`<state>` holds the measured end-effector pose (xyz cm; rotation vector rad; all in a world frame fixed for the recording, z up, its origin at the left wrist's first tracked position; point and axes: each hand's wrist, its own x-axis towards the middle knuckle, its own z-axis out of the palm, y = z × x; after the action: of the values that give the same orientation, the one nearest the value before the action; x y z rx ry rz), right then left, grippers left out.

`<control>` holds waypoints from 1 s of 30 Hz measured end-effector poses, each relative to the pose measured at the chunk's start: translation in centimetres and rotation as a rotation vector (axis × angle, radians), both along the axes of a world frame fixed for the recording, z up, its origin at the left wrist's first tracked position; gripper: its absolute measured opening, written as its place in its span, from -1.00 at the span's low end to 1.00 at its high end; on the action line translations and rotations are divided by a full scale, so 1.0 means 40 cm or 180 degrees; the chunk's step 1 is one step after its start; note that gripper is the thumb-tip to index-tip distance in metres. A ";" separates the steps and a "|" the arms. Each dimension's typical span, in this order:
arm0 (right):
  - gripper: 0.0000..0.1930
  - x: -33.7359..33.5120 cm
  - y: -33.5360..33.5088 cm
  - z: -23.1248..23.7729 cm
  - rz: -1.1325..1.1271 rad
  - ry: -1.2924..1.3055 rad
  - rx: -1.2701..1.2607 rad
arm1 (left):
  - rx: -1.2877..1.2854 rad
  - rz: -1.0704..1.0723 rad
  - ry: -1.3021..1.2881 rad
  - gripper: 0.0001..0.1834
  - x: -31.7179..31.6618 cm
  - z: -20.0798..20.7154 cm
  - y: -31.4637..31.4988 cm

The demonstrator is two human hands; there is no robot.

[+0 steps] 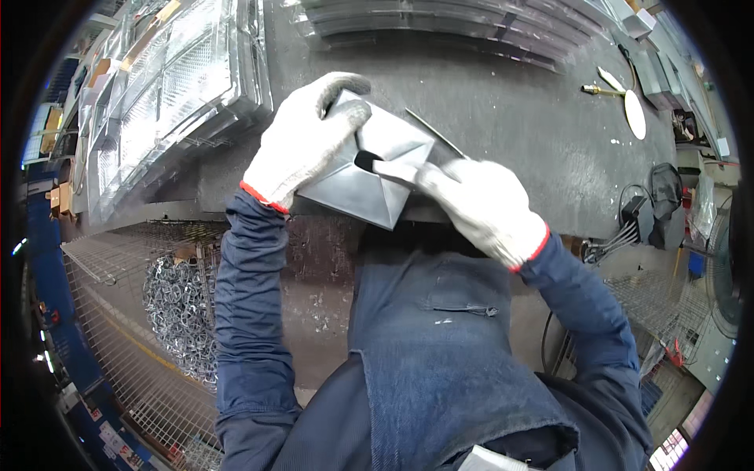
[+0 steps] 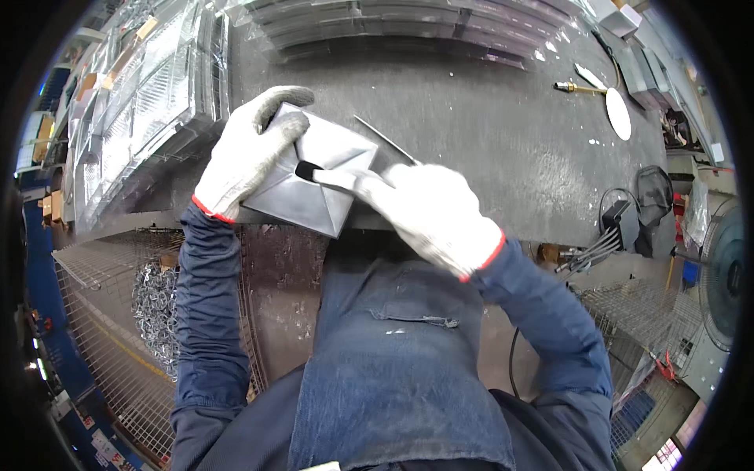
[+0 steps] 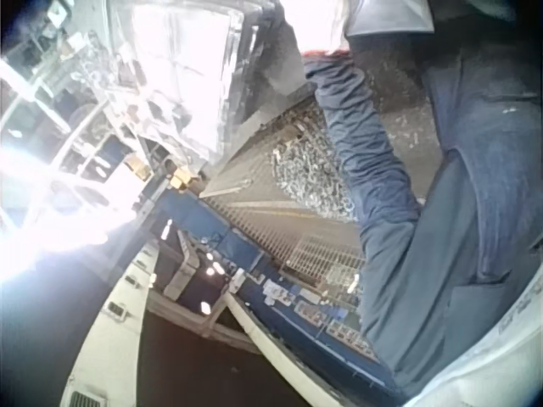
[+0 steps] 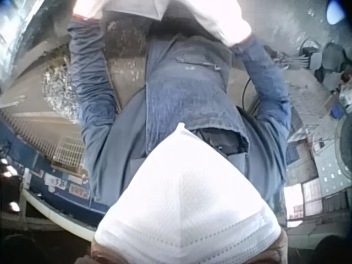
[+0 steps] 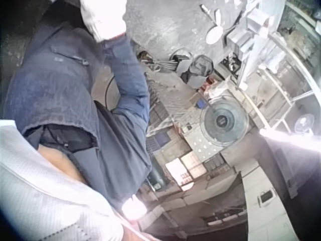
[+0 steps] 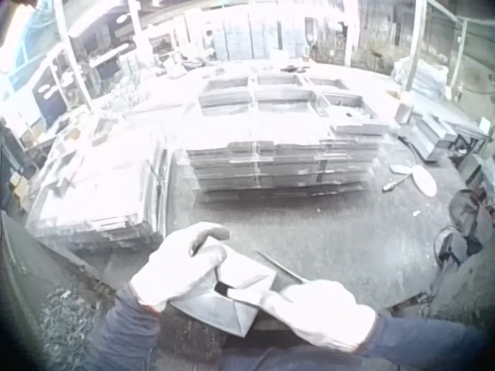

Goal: The person files and scrapes the edges of a metal housing and a metal disc to remove burrs or excess material, using a hand file and a scraper.

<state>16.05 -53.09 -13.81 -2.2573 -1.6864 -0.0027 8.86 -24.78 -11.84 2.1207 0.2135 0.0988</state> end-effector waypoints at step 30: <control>-0.35 -0.093 -0.101 0.027 0.0242 0.2460 -0.0268 | -0.0332 0.0395 0.0057 -0.54 -0.030 0.023 -0.020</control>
<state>12.33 -57.14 -12.73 -1.8647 -1.3404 0.8518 7.66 -25.58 -10.90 2.0045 0.3536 0.1388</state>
